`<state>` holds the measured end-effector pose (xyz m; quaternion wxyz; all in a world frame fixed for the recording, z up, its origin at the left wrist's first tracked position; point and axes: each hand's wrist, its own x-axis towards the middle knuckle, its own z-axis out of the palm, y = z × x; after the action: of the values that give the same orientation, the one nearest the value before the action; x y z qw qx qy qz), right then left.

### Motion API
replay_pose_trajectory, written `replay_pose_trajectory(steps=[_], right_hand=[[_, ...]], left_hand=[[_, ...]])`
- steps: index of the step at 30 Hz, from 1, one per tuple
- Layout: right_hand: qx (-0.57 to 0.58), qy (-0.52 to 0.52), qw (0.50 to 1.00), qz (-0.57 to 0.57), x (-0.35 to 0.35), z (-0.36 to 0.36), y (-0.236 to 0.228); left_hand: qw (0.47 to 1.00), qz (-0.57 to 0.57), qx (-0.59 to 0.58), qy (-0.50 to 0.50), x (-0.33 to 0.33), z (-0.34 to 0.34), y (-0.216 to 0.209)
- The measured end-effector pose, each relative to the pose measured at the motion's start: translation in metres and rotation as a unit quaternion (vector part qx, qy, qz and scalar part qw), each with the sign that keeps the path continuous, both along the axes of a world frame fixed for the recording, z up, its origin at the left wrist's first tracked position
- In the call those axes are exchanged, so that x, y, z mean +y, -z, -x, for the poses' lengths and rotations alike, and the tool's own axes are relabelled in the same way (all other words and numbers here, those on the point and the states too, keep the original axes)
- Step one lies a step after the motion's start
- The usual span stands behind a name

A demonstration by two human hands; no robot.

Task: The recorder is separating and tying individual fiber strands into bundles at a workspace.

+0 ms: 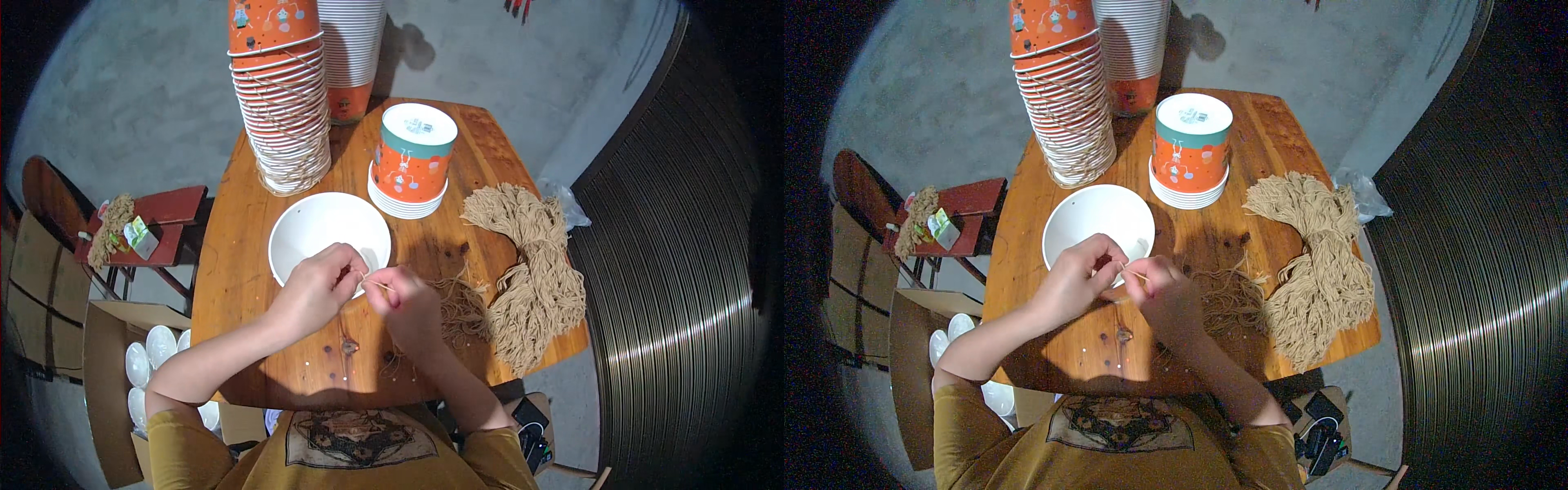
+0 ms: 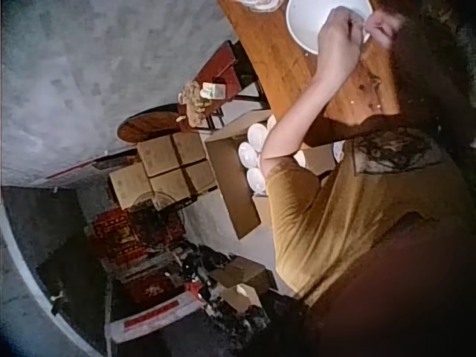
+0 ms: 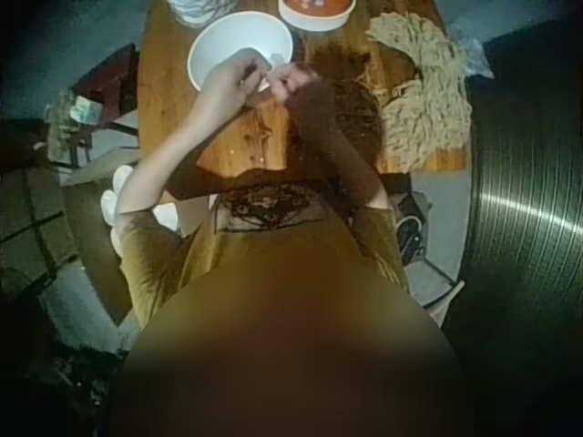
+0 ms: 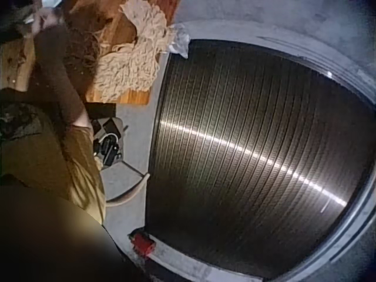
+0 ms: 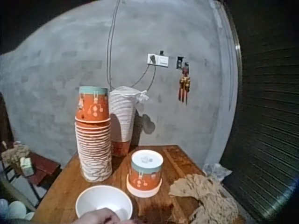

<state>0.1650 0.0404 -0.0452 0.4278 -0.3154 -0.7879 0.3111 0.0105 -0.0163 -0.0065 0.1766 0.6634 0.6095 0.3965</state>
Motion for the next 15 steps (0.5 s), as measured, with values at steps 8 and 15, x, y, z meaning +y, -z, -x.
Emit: replay_pose_trajectory(steps=[8,15], right_hand=[[0.024,-0.004,1.000,0.010,-0.002,-0.001,0.004],[0.083,-0.038,0.986,0.137,0.003,-0.001,0.014]], left_hand=[[0.988,0.078,-0.130,0.000,-0.001,0.003,0.001],[0.972,0.110,-0.204,0.032,0.004,0.009,0.004]])
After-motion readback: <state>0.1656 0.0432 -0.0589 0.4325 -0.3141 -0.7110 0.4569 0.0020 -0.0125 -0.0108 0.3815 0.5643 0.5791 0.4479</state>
